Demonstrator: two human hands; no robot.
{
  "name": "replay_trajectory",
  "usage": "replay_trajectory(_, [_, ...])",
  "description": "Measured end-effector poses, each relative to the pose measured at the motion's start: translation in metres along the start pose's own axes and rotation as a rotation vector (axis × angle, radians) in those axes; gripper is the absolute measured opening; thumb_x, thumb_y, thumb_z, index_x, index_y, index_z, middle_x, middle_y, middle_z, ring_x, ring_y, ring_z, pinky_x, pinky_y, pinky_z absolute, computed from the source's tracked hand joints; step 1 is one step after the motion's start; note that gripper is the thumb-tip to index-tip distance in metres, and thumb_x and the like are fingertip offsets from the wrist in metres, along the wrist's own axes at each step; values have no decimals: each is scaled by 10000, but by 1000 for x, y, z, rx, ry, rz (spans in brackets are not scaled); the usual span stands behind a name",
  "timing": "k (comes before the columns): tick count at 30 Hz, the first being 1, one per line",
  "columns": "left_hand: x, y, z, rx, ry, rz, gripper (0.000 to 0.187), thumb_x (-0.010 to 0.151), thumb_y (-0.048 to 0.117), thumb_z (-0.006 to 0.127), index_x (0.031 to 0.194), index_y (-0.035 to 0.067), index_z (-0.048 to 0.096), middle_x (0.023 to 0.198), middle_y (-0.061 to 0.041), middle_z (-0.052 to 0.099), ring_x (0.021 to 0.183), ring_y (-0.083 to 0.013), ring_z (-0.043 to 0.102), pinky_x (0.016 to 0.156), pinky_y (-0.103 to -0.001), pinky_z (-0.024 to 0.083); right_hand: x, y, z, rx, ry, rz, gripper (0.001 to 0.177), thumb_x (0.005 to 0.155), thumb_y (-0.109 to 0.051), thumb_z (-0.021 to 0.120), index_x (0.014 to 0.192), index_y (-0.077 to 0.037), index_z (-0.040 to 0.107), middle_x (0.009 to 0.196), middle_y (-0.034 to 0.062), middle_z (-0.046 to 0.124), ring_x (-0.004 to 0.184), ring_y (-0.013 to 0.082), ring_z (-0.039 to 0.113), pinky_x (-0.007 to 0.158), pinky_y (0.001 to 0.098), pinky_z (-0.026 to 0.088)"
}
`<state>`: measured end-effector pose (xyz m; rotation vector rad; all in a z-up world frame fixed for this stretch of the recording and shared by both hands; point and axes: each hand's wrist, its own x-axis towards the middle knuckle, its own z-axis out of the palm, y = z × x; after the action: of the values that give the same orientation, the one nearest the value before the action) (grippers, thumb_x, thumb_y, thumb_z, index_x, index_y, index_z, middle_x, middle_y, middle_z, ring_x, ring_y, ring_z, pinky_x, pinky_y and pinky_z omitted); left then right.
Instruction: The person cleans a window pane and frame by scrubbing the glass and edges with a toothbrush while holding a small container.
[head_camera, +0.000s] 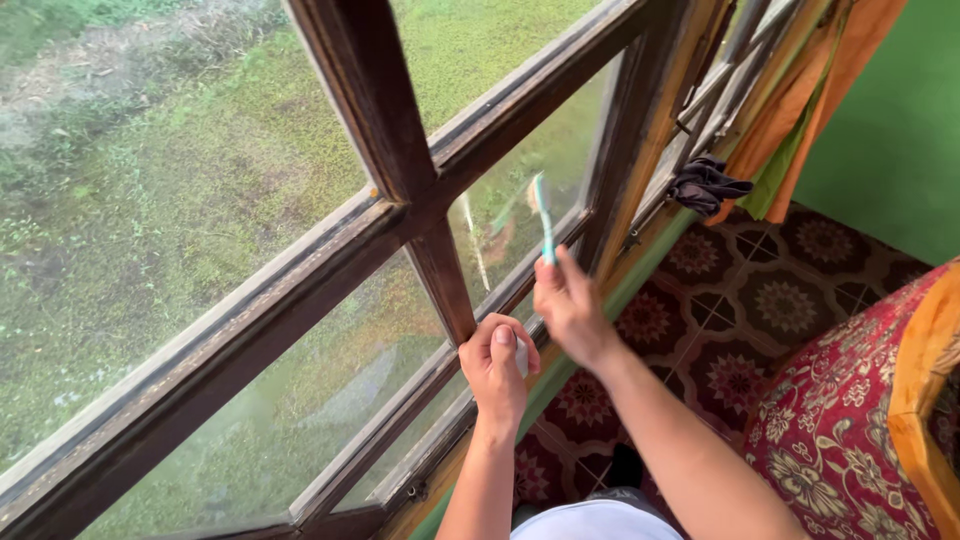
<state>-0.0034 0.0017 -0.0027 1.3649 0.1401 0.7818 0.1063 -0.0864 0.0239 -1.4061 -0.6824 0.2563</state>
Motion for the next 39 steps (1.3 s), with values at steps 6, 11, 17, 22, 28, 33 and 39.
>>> replay_trajectory(6, [0, 4, 0, -5, 16, -6, 530, 1031, 478, 522, 802, 9, 614, 565, -49, 602, 484, -115, 584, 456, -249, 436, 27, -20, -21, 81, 155, 168, 252, 1113, -330, 366, 960, -139, 422, 651, -65, 393, 493, 63, 331, 388, 266, 237])
replay_trajectory(11, [2, 1, 3, -27, 11, -24, 523, 1030, 467, 532, 801, 6, 622, 561, -52, 610, 484, -114, 580, 465, -250, 442, 6, -19, 6, -287, 37, -137, 216, 1062, -316, 423, 983, -126, 486, 599, -63, 520, 493, 95, 532, 427, 303, 409])
replay_trajectory(17, [-2, 6, -1, -35, 39, -36, 516, 1016, 468, 532, 792, 9, 603, 548, -48, 588, 461, -108, 556, 436, -247, 411, 55, -15, -24, 8, 307, 125, 258, 1117, -310, 388, 986, -95, 444, 633, -13, 405, 502, 132, 346, 440, 325, 263])
replay_trajectory(22, [0, 13, 2, 2, 49, 3, 525, 1012, 471, 542, 803, -4, 626, 567, -49, 605, 477, -110, 569, 447, -249, 428, 5, -4, 19, -253, -27, -58, 238, 1076, -320, 373, 1056, -113, 488, 599, 10, 463, 509, 135, 458, 478, 321, 360])
replay_trajectory(28, [-8, 20, -1, -26, 34, 67, 525, 1046, 454, 545, 823, -17, 608, 603, -53, 582, 508, -117, 567, 478, -252, 436, 63, -8, -45, -81, 289, 9, 329, 1181, -340, 374, 1048, -51, 460, 701, 30, 454, 566, 145, 411, 485, 353, 355])
replay_trajectory(33, [-2, 19, 5, -95, 42, 55, 501, 1042, 414, 529, 809, -21, 616, 604, -67, 606, 492, -119, 565, 463, -260, 441, 25, -1, -9, -238, 247, -120, 233, 1093, -277, 447, 991, -79, 516, 653, -18, 530, 572, 97, 527, 527, 311, 462])
replay_trajectory(39, [-12, 10, 4, -45, 16, 14, 465, 1050, 381, 526, 825, -18, 609, 608, -59, 591, 507, -117, 568, 476, -254, 436, 60, -7, -54, -20, 231, -46, 273, 1145, -318, 399, 981, -106, 453, 679, -47, 400, 570, 87, 397, 510, 295, 351])
